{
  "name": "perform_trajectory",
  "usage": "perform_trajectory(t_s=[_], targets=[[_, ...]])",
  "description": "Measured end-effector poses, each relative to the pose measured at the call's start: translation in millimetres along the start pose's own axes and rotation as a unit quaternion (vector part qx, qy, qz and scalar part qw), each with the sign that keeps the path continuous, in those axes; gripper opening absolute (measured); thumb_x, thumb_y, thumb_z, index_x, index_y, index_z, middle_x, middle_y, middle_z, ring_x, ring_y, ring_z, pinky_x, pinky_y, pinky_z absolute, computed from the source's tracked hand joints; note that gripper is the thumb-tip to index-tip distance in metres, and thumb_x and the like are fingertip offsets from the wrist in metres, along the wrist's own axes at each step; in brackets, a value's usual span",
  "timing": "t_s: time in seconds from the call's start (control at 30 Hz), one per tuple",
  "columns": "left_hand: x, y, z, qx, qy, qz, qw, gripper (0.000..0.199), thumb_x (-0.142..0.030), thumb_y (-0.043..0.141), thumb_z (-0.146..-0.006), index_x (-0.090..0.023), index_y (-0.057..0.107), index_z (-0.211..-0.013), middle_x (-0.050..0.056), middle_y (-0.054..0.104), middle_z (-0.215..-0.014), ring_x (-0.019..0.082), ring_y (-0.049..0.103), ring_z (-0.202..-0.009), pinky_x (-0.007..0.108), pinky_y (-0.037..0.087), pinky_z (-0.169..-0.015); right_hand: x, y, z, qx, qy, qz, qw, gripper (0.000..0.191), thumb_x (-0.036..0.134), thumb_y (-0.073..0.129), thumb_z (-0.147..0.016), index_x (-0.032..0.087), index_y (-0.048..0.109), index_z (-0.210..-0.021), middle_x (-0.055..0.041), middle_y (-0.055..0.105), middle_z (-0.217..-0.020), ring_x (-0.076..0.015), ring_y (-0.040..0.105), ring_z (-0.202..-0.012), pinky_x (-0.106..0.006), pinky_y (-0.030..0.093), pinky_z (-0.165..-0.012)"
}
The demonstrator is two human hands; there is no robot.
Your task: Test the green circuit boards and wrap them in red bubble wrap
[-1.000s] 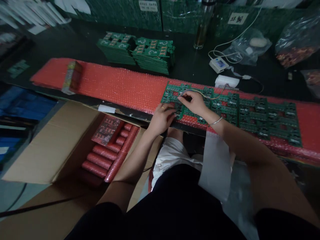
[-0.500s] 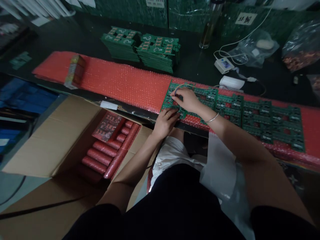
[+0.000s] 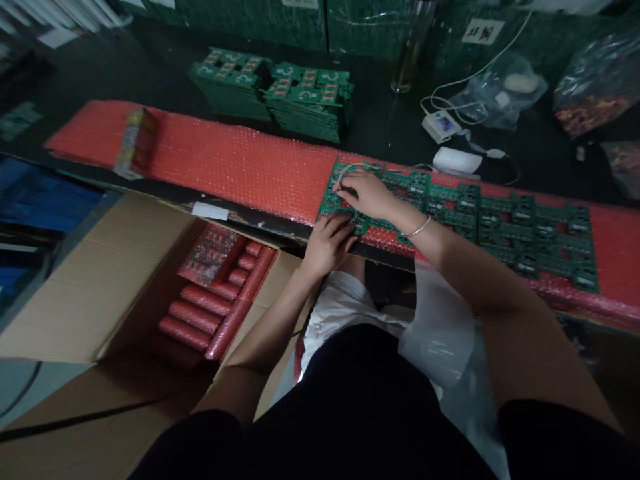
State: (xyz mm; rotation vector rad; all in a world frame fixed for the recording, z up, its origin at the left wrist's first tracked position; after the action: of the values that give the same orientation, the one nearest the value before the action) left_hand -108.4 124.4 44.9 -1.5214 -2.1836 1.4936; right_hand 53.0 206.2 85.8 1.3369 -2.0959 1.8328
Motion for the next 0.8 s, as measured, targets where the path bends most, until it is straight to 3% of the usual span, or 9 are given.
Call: perform_trajectory(t_s=[0.17,0.27,0.33,0.43,0.53,0.67,0.8], targets=[[-11,-5.9,-4,-0.026,-0.011,-0.002,1.000,0.023,-0.037,0.064,-0.100,-0.020,0.075,-0.112,0.013,0.073,-0.123,0.029,0.064,-0.119,0.051,0.054,-0.102,-9,3,-5,0.005,0.047,-0.021,0.999,0.015,0.022,0.061,-0.095,0.018,0.074,-0.101,-0.0077,0.077,-0.102,-0.0240,0.069,-0.097,-0.039,0.050,-0.093],[-39,-5.4,-12,-0.031,-0.023,0.035,0.999,0.020,-0.034,0.062,-0.102,-0.020,0.075,-0.106,0.011,0.073,-0.117,0.026,0.066,-0.112,0.046,0.055,-0.099,-14,1,-8,0.000,0.090,-0.054,0.994,0.007,0.024,0.068,-0.092,0.019,0.070,-0.096,-0.0037,0.074,-0.090,-0.0187,0.065,-0.083,-0.033,0.049,-0.081],[-68,3.1,-18,0.000,0.009,0.105,0.994,0.019,-0.031,0.061,-0.103,-0.019,0.075,-0.105,0.010,0.073,-0.112,0.023,0.067,-0.108,0.042,0.056,-0.097,-16,-1,-9,0.005,0.104,-0.071,0.992,0.004,0.022,0.070,-0.091,0.020,0.067,-0.092,-0.0021,0.071,-0.088,-0.0165,0.062,-0.082,-0.031,0.048,-0.079],[-117,31.2,-23,0.111,0.103,0.185,0.971,0.019,-0.029,0.060,-0.103,-0.019,0.076,-0.101,0.008,0.074,-0.109,0.021,0.068,-0.107,0.037,0.057,-0.098,-17,-3,-10,0.017,0.120,-0.092,0.988,0.009,0.019,0.070,-0.091,0.021,0.061,-0.087,-0.0006,0.068,-0.086,-0.0146,0.060,-0.081,-0.029,0.046,-0.077],[-147,69.6,-24,0.202,0.150,0.162,0.954,0.021,-0.025,0.057,-0.104,-0.017,0.076,-0.102,0.010,0.073,-0.113,0.024,0.067,-0.114,0.039,0.057,-0.103,-16,-3,-10,0.012,0.119,-0.100,0.988,0.014,0.017,0.069,-0.091,0.022,0.058,-0.084,0.0006,0.065,-0.083,-0.0138,0.058,-0.079,-0.029,0.045,-0.076],[-154,111.4,-21,0.228,0.119,0.089,0.962,0.018,-0.021,0.058,-0.102,-0.014,0.074,-0.105,0.014,0.072,-0.115,0.029,0.065,-0.120,0.044,0.057,-0.104,-17,-2,-9,0.001,0.108,-0.096,0.990,0.016,0.017,0.068,-0.091,0.022,0.056,-0.082,0.0008,0.064,-0.082,-0.0137,0.057,-0.079,-0.029,0.044,-0.076],[-149,130.3,-13,0.196,0.097,0.083,0.972,0.015,-0.023,0.062,-0.100,-0.013,0.072,-0.107,0.015,0.070,-0.116,0.030,0.063,-0.124,0.045,0.057,-0.105,-16,-3,-8,-0.001,0.106,-0.094,0.990,0.018,0.017,0.068,-0.092,0.022,0.054,-0.082,0.0008,0.063,-0.082,-0.0134,0.056,-0.078,-0.029,0.043,-0.075]])
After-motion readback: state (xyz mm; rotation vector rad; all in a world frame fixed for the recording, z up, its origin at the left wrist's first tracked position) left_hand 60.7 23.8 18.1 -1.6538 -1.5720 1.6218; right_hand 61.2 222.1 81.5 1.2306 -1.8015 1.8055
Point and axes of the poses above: each hand's wrist, its own z-axis away from the middle knuckle, its own y-axis out of the palm, x = y × z, the point moved 3 cm from there along -z, towards the middle knuckle
